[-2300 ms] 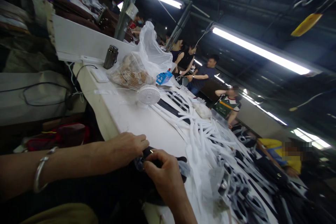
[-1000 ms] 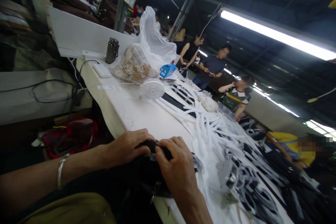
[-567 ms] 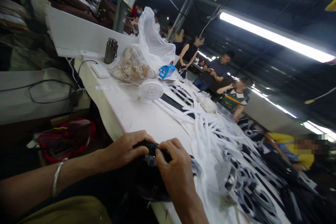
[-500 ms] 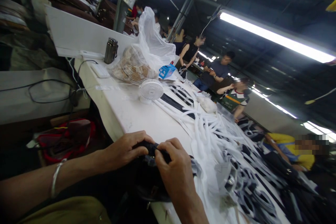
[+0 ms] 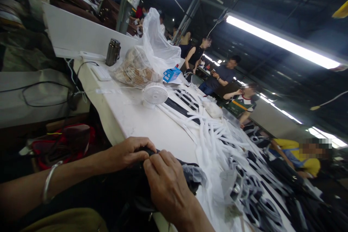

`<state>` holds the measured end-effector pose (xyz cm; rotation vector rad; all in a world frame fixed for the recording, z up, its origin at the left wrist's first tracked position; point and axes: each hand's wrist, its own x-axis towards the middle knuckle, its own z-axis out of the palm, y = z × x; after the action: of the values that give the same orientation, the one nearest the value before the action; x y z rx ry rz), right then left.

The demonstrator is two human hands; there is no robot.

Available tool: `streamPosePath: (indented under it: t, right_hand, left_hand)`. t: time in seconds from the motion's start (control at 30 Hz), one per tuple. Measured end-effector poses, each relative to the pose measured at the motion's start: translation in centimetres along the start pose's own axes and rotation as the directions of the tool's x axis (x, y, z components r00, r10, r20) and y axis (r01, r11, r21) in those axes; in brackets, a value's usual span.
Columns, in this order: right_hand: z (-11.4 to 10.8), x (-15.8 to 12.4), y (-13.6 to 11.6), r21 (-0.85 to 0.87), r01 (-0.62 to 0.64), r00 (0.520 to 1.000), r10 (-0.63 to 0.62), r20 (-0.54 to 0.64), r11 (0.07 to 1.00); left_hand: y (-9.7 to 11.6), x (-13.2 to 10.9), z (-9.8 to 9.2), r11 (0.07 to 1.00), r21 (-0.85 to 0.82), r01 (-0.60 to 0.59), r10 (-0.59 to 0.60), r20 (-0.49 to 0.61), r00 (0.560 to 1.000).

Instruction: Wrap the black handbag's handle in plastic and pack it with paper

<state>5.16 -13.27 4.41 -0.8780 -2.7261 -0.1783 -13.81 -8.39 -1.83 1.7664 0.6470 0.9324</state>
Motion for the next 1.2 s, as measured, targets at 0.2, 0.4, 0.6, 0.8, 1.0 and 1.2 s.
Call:
streamPosePath:
  t: [0.2, 0.4, 0.6, 0.8, 1.0, 1.2]
  right_hand:
    - [-1.1, -0.3, 1.2, 0.15, -0.268, 0.923, 0.299, -0.241, 0.952]
    - [-1.1, 0.1, 1.7, 0.061, -0.243, 0.968, 0.246, -0.045, 0.968]
    - [-0.7, 0.0, 1.6, 0.068, -0.165, 0.986, 0.166, -0.009, 0.984]
    - [0.8, -0.6, 1.4, 0.006, -0.119, 0.993, 0.12, -0.005, 0.993]
    - [2.2, -0.7, 1.6, 0.129, -0.236, 0.959, 0.252, -0.127, 0.963]
    - [2.5, -0.6, 1.8, 0.178, -0.253, 0.939, 0.285, -0.191, 0.951]
  left_hand:
    - [0.4, -0.1, -0.8, 0.99, -0.073, 0.12, -0.117, 0.041, 0.992]
    - [0.0, -0.1, -0.6, 0.997, 0.078, -0.004, 0.008, -0.046, 0.999]
    - [-0.5, -0.2, 0.1, 0.999, 0.041, 0.0, 0.003, -0.066, 0.998]
    - [-1.0, 0.2, 0.3, 0.999, 0.042, -0.03, 0.034, -0.085, 0.996]
    - [-0.3, 0.0, 0.2, 0.997, 0.074, 0.036, -0.032, -0.061, 0.998]
    - [0.5, -0.1, -0.3, 0.979, 0.181, 0.092, -0.076, -0.092, 0.993]
